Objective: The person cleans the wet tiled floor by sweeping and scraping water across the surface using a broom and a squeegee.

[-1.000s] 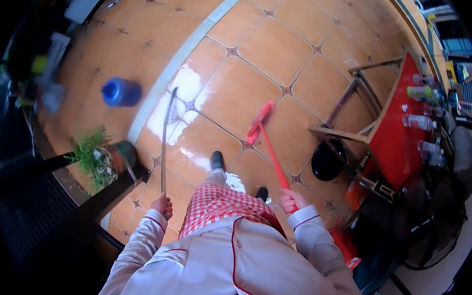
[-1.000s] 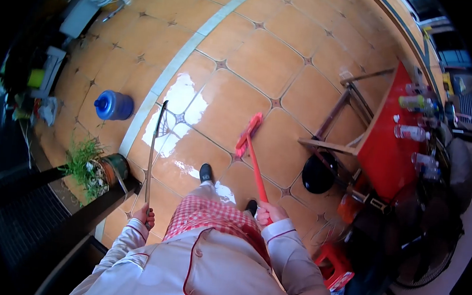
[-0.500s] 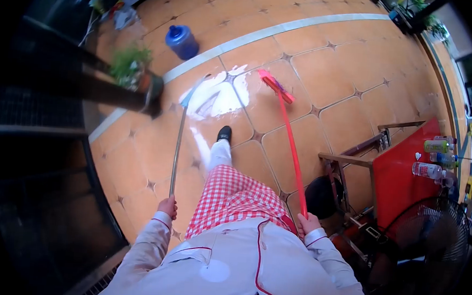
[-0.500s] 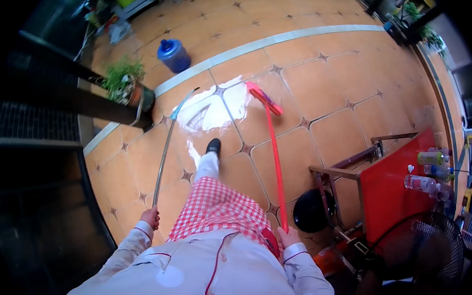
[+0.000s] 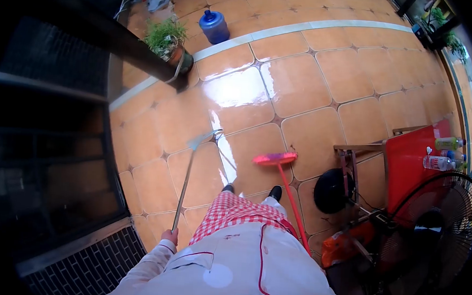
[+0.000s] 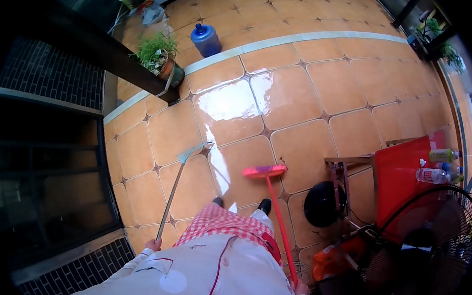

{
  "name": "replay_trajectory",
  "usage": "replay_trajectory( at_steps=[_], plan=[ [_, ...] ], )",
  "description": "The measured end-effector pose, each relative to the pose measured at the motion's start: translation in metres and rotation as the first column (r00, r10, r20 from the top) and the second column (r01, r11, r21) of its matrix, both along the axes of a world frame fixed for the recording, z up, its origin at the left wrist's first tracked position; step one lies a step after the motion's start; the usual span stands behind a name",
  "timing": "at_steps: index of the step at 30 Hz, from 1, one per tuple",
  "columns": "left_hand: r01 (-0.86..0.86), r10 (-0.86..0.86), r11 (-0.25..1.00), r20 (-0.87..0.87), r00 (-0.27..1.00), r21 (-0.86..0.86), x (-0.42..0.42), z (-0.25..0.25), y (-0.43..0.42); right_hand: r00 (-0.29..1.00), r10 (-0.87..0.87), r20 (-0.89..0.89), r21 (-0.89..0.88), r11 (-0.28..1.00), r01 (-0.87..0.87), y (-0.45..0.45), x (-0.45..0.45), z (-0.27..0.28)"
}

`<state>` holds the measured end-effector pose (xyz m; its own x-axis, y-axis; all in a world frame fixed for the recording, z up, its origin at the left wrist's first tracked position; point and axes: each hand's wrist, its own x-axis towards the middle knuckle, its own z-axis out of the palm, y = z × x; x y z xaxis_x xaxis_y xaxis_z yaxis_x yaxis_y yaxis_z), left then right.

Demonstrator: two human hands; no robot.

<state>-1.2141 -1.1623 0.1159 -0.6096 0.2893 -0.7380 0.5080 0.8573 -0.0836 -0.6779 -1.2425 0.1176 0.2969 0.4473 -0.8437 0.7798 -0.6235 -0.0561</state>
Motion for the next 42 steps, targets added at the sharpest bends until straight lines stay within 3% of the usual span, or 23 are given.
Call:
replay_trajectory(
  at_steps=[3, 7, 8, 9, 10, 11, 12, 13, 14, 16, 17, 18, 20, 23, 24, 25, 26, 28, 29, 34, 38, 40, 42],
  plan=[
    [0.115, -0.115, 0.993, -0.011, 0.993, -0.025, -0.030, -0.030, -0.005, 0.999, 0.052, 0.012, -0.113, 0.992, -0.051, 0.014, -0.027, -0.006],
    [-0.093, 0.091, 0.996, 0.072, 0.993, 0.017, -0.085, -0.127, 0.029, 0.995, 0.079, 0.065, 0.008, 0.997, -0.080, 0.078, -0.104, -0.083],
    [-0.188, 0.189, 0.982, 0.138, 0.972, -0.025, -0.069, -0.101, 0.077, 0.995, 0.048, 0.092, 0.004, 0.999, -0.049, 0.121, -0.132, -0.099],
    [0.168, -0.160, 0.984, 0.122, 0.979, -0.053, -0.104, -0.161, 0.091, 0.997, -0.066, 0.037, 0.075, 0.995, 0.064, 0.161, -0.158, -0.119],
    [0.299, -0.306, 0.952, 0.173, 0.936, 0.068, -0.121, -0.193, 0.118, 0.998, -0.042, 0.041, 0.146, 0.989, 0.036, 0.199, -0.182, -0.141],
    [0.855, -0.890, 0.444, 0.022, 0.455, 0.267, -0.123, -0.179, 0.162, 0.994, -0.108, -0.035, 0.274, 0.955, 0.113, 0.238, -0.206, -0.137],
    [0.361, -0.486, 0.822, 0.211, 0.848, 0.441, -0.148, -0.240, 0.185, 0.998, -0.065, -0.009, 0.237, 0.969, 0.066, 0.277, -0.235, -0.107],
    [0.008, -0.147, 0.947, 0.412, 0.899, 0.321, -0.130, -0.203, 0.222, 0.997, -0.082, 0.003, 0.233, 0.969, 0.079, 0.271, -0.249, -0.119],
    [-0.328, 0.207, 0.936, 0.548, 0.810, 0.131, -0.105, -0.144, 0.255, 0.991, -0.135, -0.022, 0.313, 0.940, 0.135, 0.264, -0.261, -0.138],
    [-0.309, 0.183, 0.945, 0.611, 0.770, 0.105, -0.108, -0.109, 0.269, 0.973, -0.204, -0.104, 0.349, 0.909, 0.228, 0.216, -0.267, -0.141],
    [-0.316, 0.187, 0.945, 0.659, 0.729, 0.081, -0.107, -0.106, 0.271, 0.974, -0.223, -0.039, 0.238, 0.945, 0.226, 0.203, -0.284, -0.082],
    [-0.275, 0.173, 0.960, 0.664, 0.728, 0.051, -0.111, -0.107, 0.264, 0.967, -0.255, 0.004, 0.231, 0.941, 0.247, 0.156, -0.286, -0.087],
    [-0.102, -0.027, 0.962, 0.462, 0.886, 0.252, -0.130, -0.108, 0.239, 0.938, -0.339, 0.072, 0.187, 0.928, 0.321, 0.062, -0.306, -0.062],
    [-0.050, -0.055, 0.978, 0.480, 0.876, 0.204, -0.154, -0.104, 0.217, 0.872, -0.467, 0.147, 0.078, 0.884, 0.460, -0.069, -0.341, -0.019],
    [-0.060, -0.026, 0.986, 0.494, 0.869, 0.157, -0.161, -0.103, 0.214, 0.924, -0.354, 0.144, 0.201, 0.925, 0.322, -0.118, -0.351, -0.007],
    [-0.071, 0.005, 0.991, 0.503, 0.864, 0.113, -0.166, -0.102, 0.210, 0.894, -0.446, 0.030, 0.144, 0.887, 0.438, -0.129, -0.361, 0.024],
    [-0.050, -0.011, 0.993, 0.503, 0.864, 0.108, -0.170, -0.102, 0.205, 0.869, -0.480, 0.122, -0.224, 0.839, 0.495, -0.177, -0.366, 0.027],
    [-0.055, 0.032, 0.998, 0.487, 0.873, 0.033, -0.174, -0.104, 0.198, 0.825, -0.451, 0.340, -0.364, 0.746, 0.558, -0.158, -0.397, 0.099],
    [-0.097, 0.090, 0.995, 0.481, 0.872, -0.009, -0.172, -0.099, 0.196, 0.836, -0.479, 0.267, -0.378, 0.746, 0.548, -0.218, -0.403, 0.085],
    [-0.237, 0.267, 0.964, 0.438, 0.858, -0.124, -0.163, -0.089, 0.199, 0.823, -0.439, 0.360, -0.479, 0.671, 0.567, -0.212, -0.426, 0.048],
    [-0.275, 0.316, 0.949, 0.462, 0.828, -0.156, -0.160, -0.086, 0.216, 0.845, -0.376, 0.380, -0.304, 0.812, 0.498, -0.200, -0.418, -0.005],
    [-0.281, 0.307, 0.951, 0.471, 0.827, -0.128, -0.151, -0.083, 0.221, 0.822, -0.484, 0.301, -0.229, 0.799, 0.555, -0.129, -0.390, 0.011],
    [-0.302, 0.320, 0.947, 0.448, 0.835, -0.113, -0.142, -0.084, 0.224, 0.848, -0.479, 0.227, -0.007, 0.870, 0.493, -0.137, -0.361, -0.033]
  ],
)
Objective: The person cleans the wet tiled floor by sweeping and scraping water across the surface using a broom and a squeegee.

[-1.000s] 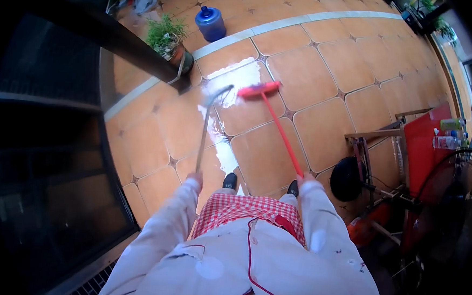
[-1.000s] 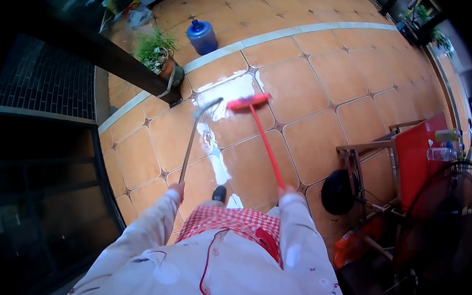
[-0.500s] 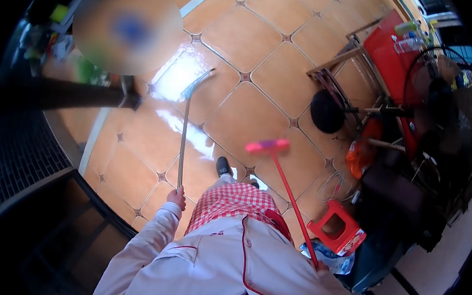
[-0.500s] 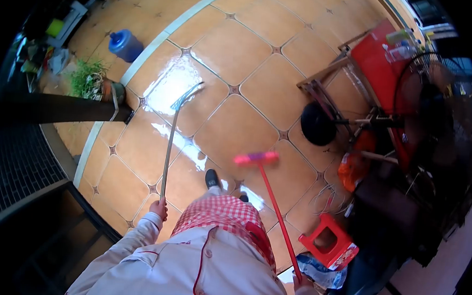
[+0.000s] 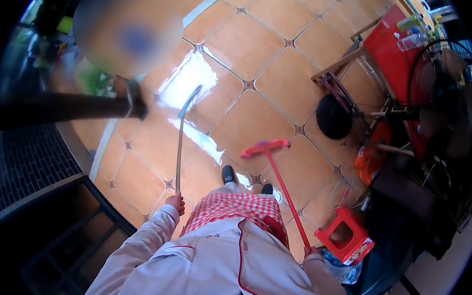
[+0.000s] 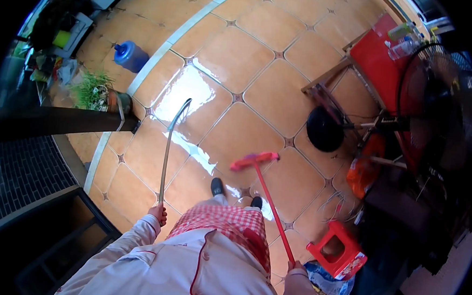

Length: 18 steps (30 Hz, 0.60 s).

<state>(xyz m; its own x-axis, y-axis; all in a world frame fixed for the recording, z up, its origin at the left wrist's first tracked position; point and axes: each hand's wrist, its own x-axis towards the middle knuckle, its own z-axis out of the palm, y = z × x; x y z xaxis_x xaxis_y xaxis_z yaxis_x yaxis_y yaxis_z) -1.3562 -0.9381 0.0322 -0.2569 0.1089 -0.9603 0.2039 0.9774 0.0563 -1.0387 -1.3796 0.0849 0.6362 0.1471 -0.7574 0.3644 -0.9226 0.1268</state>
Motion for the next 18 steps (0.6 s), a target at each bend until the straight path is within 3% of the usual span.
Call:
replay_trajectory(
  at_steps=[2, 4, 5, 6, 8, 9, 10, 13, 15, 16, 17, 18],
  plan=[
    [-0.054, 0.054, 0.998, 0.009, 0.998, 0.021, 0.005, -0.008, -0.003, 1.000, 0.029, -0.010, 0.062, 0.998, -0.028, 0.035, 0.037, -0.043],
    [-0.122, 0.121, 0.991, 0.019, 0.992, 0.046, 0.016, -0.007, -0.008, 0.999, 0.027, -0.029, 0.094, 0.995, -0.024, 0.126, 0.072, -0.066],
    [-0.126, 0.126, 0.990, 0.005, 0.992, 0.064, 0.023, -0.004, -0.011, 0.995, -0.044, -0.092, 0.024, 0.999, 0.046, 0.191, 0.088, -0.066],
    [-0.134, 0.135, 0.987, -0.014, 0.991, 0.083, 0.030, 0.000, -0.016, 0.998, 0.000, -0.059, 0.016, 1.000, 0.001, 0.250, 0.104, -0.079],
    [-0.175, 0.180, 0.979, -0.035, 0.983, 0.106, 0.041, 0.003, -0.029, 0.995, 0.063, -0.076, 0.268, 0.963, -0.041, 0.344, 0.139, -0.130],
    [-0.181, 0.187, 0.977, -0.055, 0.981, 0.111, 0.046, 0.006, -0.039, 0.986, 0.161, -0.051, 0.327, 0.935, -0.136, 0.404, 0.149, -0.102],
    [-0.235, 0.244, 0.964, -0.057, 0.968, 0.128, 0.052, 0.010, -0.055, 0.982, 0.149, -0.116, 0.442, 0.893, -0.083, 0.440, 0.161, -0.100],
    [-0.171, 0.208, 0.962, -0.166, 0.964, 0.213, 0.080, 0.029, -0.125, 0.935, 0.327, -0.134, 0.531, 0.820, -0.211, 0.477, 0.201, -0.092],
    [-0.195, 0.243, 0.957, -0.224, 0.944, 0.213, 0.105, 0.041, -0.183, 0.881, 0.410, -0.238, 0.444, 0.852, -0.277, 0.452, 0.240, -0.142],
    [-0.223, 0.270, 0.955, -0.257, 0.928, 0.196, 0.117, 0.044, -0.211, 0.822, 0.562, -0.096, 0.511, 0.736, -0.444, 0.430, 0.250, -0.109],
    [-0.240, 0.287, 0.952, -0.282, 0.916, 0.190, 0.131, 0.048, -0.237, 0.807, 0.584, -0.085, 0.632, 0.658, -0.409, 0.398, 0.270, -0.121],
    [-0.264, 0.309, 0.948, -0.311, 0.899, 0.180, 0.146, 0.054, -0.261, 0.817, 0.574, -0.045, 0.545, 0.700, -0.462, 0.380, 0.273, -0.073]
  ],
)
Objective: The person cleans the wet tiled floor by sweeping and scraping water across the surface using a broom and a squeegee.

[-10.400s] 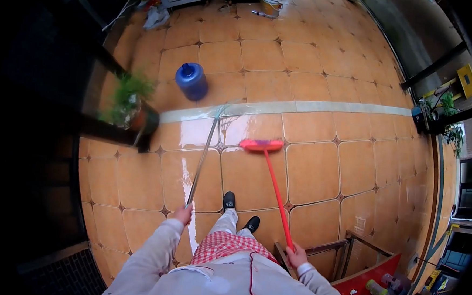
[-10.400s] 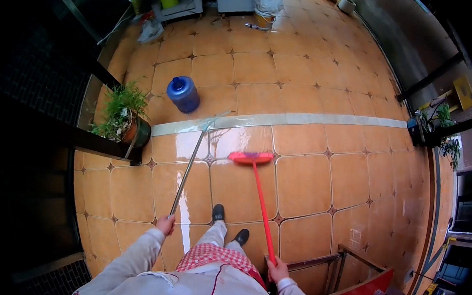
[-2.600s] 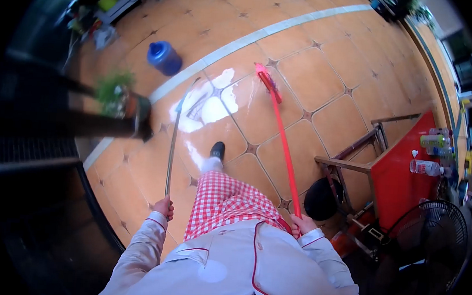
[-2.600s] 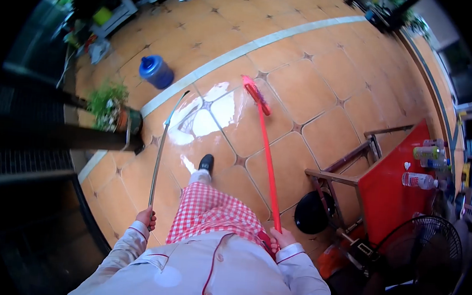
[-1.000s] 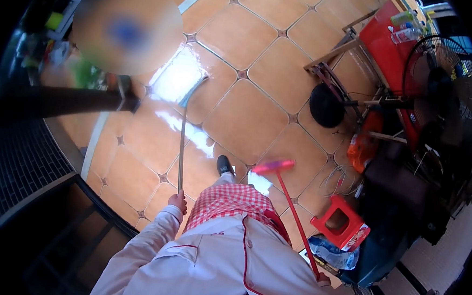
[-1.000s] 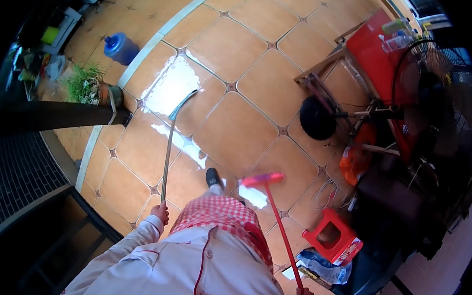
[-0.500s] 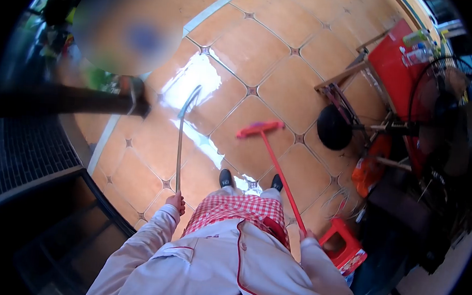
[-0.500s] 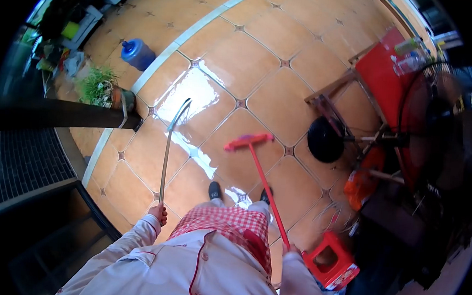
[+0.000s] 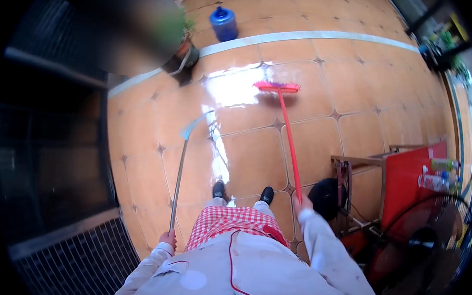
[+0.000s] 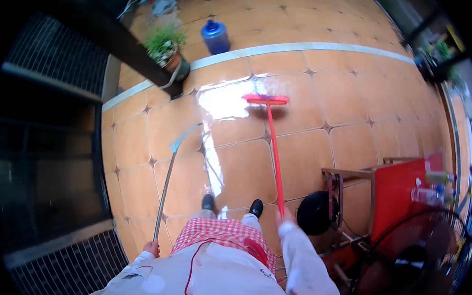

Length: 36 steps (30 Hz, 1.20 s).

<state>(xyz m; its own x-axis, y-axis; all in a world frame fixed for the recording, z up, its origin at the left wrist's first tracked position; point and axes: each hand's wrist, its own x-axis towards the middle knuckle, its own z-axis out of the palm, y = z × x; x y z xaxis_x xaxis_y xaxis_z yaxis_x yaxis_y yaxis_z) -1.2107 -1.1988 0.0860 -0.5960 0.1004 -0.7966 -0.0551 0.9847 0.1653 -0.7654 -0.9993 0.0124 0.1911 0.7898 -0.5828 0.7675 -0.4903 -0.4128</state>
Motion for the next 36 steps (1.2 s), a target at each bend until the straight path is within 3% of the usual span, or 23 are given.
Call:
replay_trajectory(
  at_steps=[1, 4, 7, 9, 13, 17, 19, 22, 24, 26, 27, 28, 30, 31, 32, 33, 35, 36],
  plan=[
    [-0.045, 0.045, 0.999, -0.010, 0.999, -0.011, 0.014, 0.007, -0.021, 0.984, -0.003, -0.180, 0.154, 0.988, 0.031, -0.030, 0.016, 0.007],
    [0.239, -0.241, 0.961, 0.002, 0.970, -0.139, 0.054, 0.017, -0.062, 0.978, 0.207, -0.022, -0.015, 0.978, -0.208, -0.105, 0.075, 0.040],
    [0.430, -0.420, 0.882, 0.092, 0.903, -0.195, 0.089, 0.016, -0.093, 0.905, 0.416, 0.092, -0.398, 0.848, -0.350, -0.146, 0.115, 0.083],
    [0.528, -0.504, 0.825, 0.160, 0.849, -0.202, 0.103, 0.013, -0.105, 0.838, 0.537, 0.101, -0.540, 0.737, -0.407, -0.145, 0.115, 0.106],
    [0.694, -0.639, 0.700, 0.287, 0.713, -0.167, 0.113, 0.004, -0.110, 0.814, 0.579, 0.039, -0.756, 0.550, -0.355, -0.167, 0.118, 0.046],
    [0.814, -0.738, 0.573, 0.369, 0.564, -0.096, 0.105, -0.010, -0.100, 0.872, 0.488, -0.041, -0.807, 0.498, -0.317, -0.154, 0.094, 0.025],
    [0.852, -0.773, 0.519, 0.390, 0.500, -0.063, 0.098, -0.017, -0.093, 0.920, 0.387, -0.061, -0.705, 0.636, -0.314, -0.146, 0.078, -0.006],
    [0.893, -0.813, 0.449, 0.403, 0.419, -0.024, 0.085, -0.027, -0.078, 0.932, 0.293, -0.215, -0.574, 0.734, -0.363, -0.089, 0.024, -0.029],
    [0.917, -0.840, 0.399, 0.400, 0.366, 0.000, 0.073, -0.035, -0.068, 0.952, 0.269, -0.145, -0.492, 0.816, -0.305, -0.042, -0.025, -0.030],
    [0.923, -0.848, 0.384, 0.389, 0.359, -0.014, 0.058, -0.047, -0.059, 0.960, 0.221, -0.170, -0.311, 0.913, -0.265, -0.012, -0.061, -0.077],
    [0.886, -0.803, 0.456, 0.389, 0.451, -0.087, 0.046, -0.056, -0.059, 0.969, 0.186, -0.160, -0.303, 0.926, -0.227, 0.014, -0.081, -0.082],
    [0.885, -0.806, 0.456, 0.379, 0.454, -0.090, 0.041, -0.051, -0.049, 0.977, 0.171, -0.128, -0.293, 0.934, -0.202, 0.031, -0.097, -0.112],
    [0.740, -0.698, 0.667, 0.276, 0.660, -0.084, 0.040, -0.022, -0.003, 0.987, 0.086, -0.138, -0.254, 0.960, -0.119, 0.085, -0.120, -0.104],
    [0.740, -0.700, 0.668, 0.273, 0.660, -0.079, 0.044, -0.005, 0.026, 0.986, 0.066, -0.151, -0.205, 0.974, -0.096, 0.113, -0.125, -0.101],
    [0.148, -0.095, 0.983, 0.389, 0.916, -0.108, 0.051, 0.011, 0.059, 0.986, 0.046, -0.162, -0.155, 0.985, -0.071, 0.132, -0.125, -0.099],
    [-0.497, 0.534, 0.842, 0.460, 0.709, -0.211, 0.054, 0.021, 0.085, 0.987, 0.046, -0.153, -0.146, 0.987, -0.068, 0.142, -0.118, -0.103],
    [-0.445, 0.467, 0.881, 0.436, 0.769, -0.160, 0.053, 0.028, 0.124, 0.963, -0.057, -0.263, -0.037, 0.998, 0.049, 0.166, -0.095, -0.119],
    [-0.393, 0.405, 0.912, 0.398, 0.823, -0.115, 0.050, 0.027, 0.142, 0.978, -0.067, -0.197, -0.085, 0.995, 0.051, 0.168, -0.078, -0.101]
  ],
)
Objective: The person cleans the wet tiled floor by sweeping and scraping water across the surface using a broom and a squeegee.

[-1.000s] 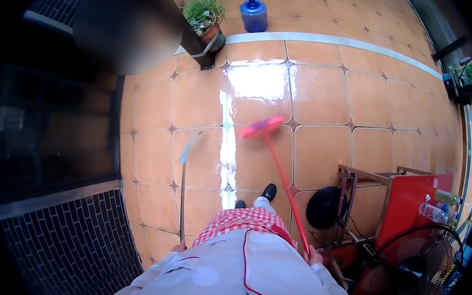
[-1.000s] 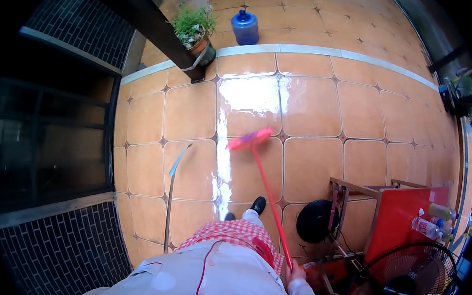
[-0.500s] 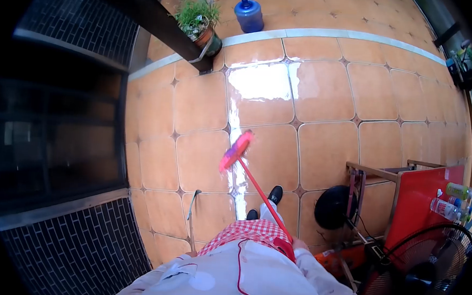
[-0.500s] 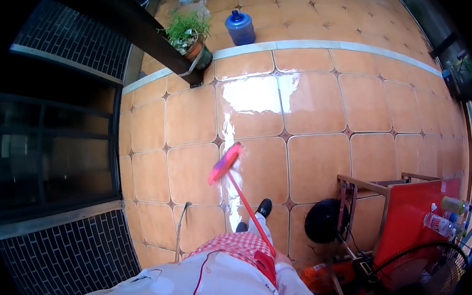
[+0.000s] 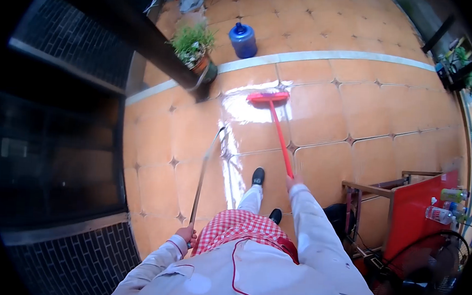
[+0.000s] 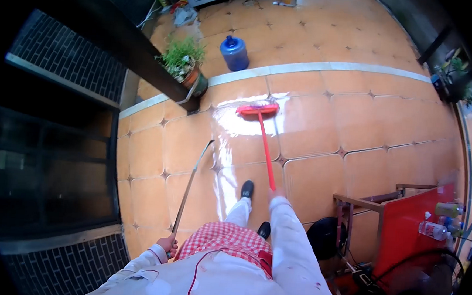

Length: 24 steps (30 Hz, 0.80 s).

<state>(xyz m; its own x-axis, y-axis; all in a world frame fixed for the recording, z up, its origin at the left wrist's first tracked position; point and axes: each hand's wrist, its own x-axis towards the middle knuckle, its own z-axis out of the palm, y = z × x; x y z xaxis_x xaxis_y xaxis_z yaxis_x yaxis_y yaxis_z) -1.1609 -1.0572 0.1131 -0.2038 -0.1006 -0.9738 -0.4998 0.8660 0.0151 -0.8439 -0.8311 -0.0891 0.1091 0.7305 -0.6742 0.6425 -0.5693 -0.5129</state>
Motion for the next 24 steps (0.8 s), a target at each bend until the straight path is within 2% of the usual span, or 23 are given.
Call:
replay_trajectory(
  at_steps=[1, 2, 3, 4, 5, 6, 8, 9, 11, 13, 14, 16, 17, 18, 19, 20, 22, 24],
  plan=[
    [0.087, -0.087, 0.996, -0.006, 0.996, 0.016, -0.007, -0.006, 0.009, 0.998, 0.000, 0.067, -0.051, 0.999, 0.003, -0.006, 0.018, 0.021],
    [0.102, -0.102, 0.994, 0.020, 0.995, 0.033, -0.016, -0.014, 0.015, 1.000, -0.009, 0.016, 0.037, 0.999, 0.008, -0.026, 0.041, 0.024],
    [0.312, -0.305, 0.947, -0.093, 0.948, 0.074, -0.022, -0.023, 0.016, 0.997, -0.076, -0.028, 0.041, 0.996, 0.077, -0.041, 0.050, 0.081],
    [0.500, -0.474, 0.861, -0.213, 0.854, 0.091, -0.022, -0.029, 0.022, 0.999, -0.029, -0.030, 0.051, 0.998, 0.031, -0.064, 0.072, 0.094],
    [0.743, -0.699, 0.669, -0.346, 0.626, -0.006, -0.018, -0.007, 0.042, 0.990, 0.033, 0.140, 0.166, 0.985, -0.056, -0.103, 0.099, 0.081],
    [0.746, -0.699, 0.666, -0.339, 0.629, 0.010, -0.025, -0.018, 0.045, 0.988, 0.024, 0.152, 0.121, 0.992, -0.043, -0.124, 0.107, 0.109],
    [0.949, -0.831, 0.264, -0.540, 0.134, -0.171, -0.045, -0.049, 0.044, 0.982, -0.022, 0.190, 0.022, 1.000, 0.019, -0.159, 0.113, 0.157],
    [0.929, -0.837, 0.345, -0.493, 0.237, -0.138, -0.042, -0.038, 0.062, 0.972, 0.013, 0.236, -0.043, 0.999, -0.003, -0.171, 0.115, 0.170],
    [0.948, -0.853, 0.300, -0.475, 0.215, -0.108, -0.041, -0.042, 0.088, 0.958, 0.050, 0.284, -0.117, 0.993, -0.017, -0.193, 0.116, 0.174],
    [0.966, -0.873, 0.253, -0.440, 0.209, -0.044, -0.040, -0.058, 0.107, 0.966, -0.091, 0.243, -0.182, 0.974, 0.138, -0.205, 0.116, 0.161],
    [0.968, -0.876, 0.247, -0.436, 0.204, -0.042, -0.038, -0.065, 0.117, 0.964, -0.097, 0.246, -0.185, 0.972, 0.144, -0.196, 0.112, 0.164],
    [0.982, -0.933, 0.186, -0.319, 0.164, -0.040, -0.033, -0.079, 0.141, 0.944, -0.032, 0.328, -0.219, 0.970, 0.109, -0.172, 0.102, 0.166],
    [0.977, -0.942, 0.208, -0.278, 0.188, -0.044, -0.027, -0.080, 0.157, 0.945, -0.034, 0.326, -0.220, 0.969, 0.110, -0.164, 0.102, 0.163],
    [0.977, -0.942, 0.208, -0.278, 0.187, -0.047, -0.021, -0.079, 0.173, 0.941, -0.036, 0.335, -0.247, 0.961, 0.125, -0.154, 0.103, 0.157],
    [0.991, -0.930, 0.133, -0.345, 0.124, -0.001, -0.016, -0.077, 0.188, 0.938, -0.036, 0.345, -0.275, 0.952, 0.137, -0.144, 0.106, 0.149],
    [0.998, -0.909, 0.053, -0.412, 0.064, 0.039, -0.013, -0.076, 0.202, 0.939, -0.032, 0.341, -0.278, 0.951, 0.133, -0.134, 0.109, 0.139],
    [0.960, -0.912, 0.280, -0.310, 0.267, 0.003, -0.015, -0.121, 0.233, 0.962, -0.096, 0.254, -0.146, 0.980, 0.136, -0.101, 0.115, 0.122],
    [0.984, -0.901, 0.177, -0.404, 0.159, -0.008, -0.013, -0.157, 0.274, 0.942, -0.003, 0.335, -0.097, 0.995, 0.037, -0.036, 0.109, 0.094]
  ],
)
